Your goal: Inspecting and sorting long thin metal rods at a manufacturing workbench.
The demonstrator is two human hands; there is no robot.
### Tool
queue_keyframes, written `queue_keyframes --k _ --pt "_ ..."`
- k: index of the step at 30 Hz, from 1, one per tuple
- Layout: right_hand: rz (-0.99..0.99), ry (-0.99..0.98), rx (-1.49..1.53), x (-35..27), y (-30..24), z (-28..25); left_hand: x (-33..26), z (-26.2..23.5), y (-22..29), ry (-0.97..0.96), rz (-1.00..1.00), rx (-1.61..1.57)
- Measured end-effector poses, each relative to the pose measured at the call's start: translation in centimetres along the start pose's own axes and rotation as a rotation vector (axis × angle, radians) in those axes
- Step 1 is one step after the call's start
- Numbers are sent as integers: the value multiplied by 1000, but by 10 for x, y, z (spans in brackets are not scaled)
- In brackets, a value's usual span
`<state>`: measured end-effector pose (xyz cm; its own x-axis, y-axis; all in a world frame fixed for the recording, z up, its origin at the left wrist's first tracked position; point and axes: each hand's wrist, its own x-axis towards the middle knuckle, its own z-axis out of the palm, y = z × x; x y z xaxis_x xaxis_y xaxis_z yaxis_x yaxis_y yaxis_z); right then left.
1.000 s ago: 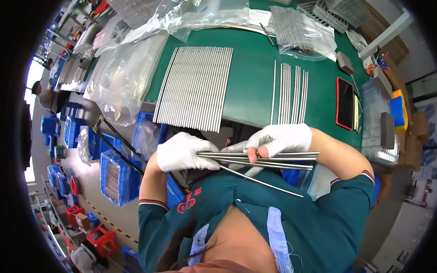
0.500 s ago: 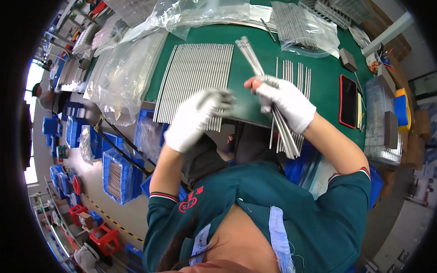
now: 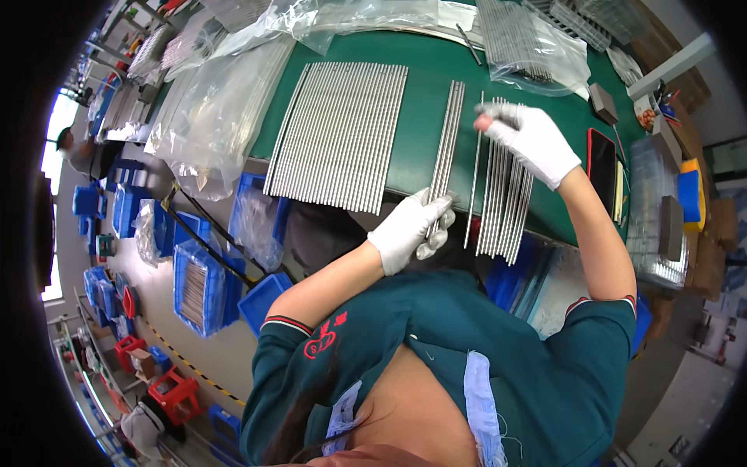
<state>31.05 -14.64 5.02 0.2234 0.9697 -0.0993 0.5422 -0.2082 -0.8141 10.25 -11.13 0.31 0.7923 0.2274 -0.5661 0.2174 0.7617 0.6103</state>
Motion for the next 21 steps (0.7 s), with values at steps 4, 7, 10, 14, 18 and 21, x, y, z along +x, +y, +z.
queue_keyframes --k 4,7,10,14,18,21 --pt "-486 -33 -239 5 -11 32 2 4 -2 -67 -43 53" --pt "-584 -101 -408 17 -1 60 3 -12 -18 -204 -57 -228" --pt "-641 -91 -435 22 10 67 -12 -25 -24 -182 -5 -248" --pt "-715 -27 -477 28 12 65 -22 -34 -29 -254 16 26" --pt "-673 -4 -566 28 11 59 -17 -32 -34 -135 16 242" --pt "-642 -24 -538 25 5 59 -5 -31 -45 -118 136 207"
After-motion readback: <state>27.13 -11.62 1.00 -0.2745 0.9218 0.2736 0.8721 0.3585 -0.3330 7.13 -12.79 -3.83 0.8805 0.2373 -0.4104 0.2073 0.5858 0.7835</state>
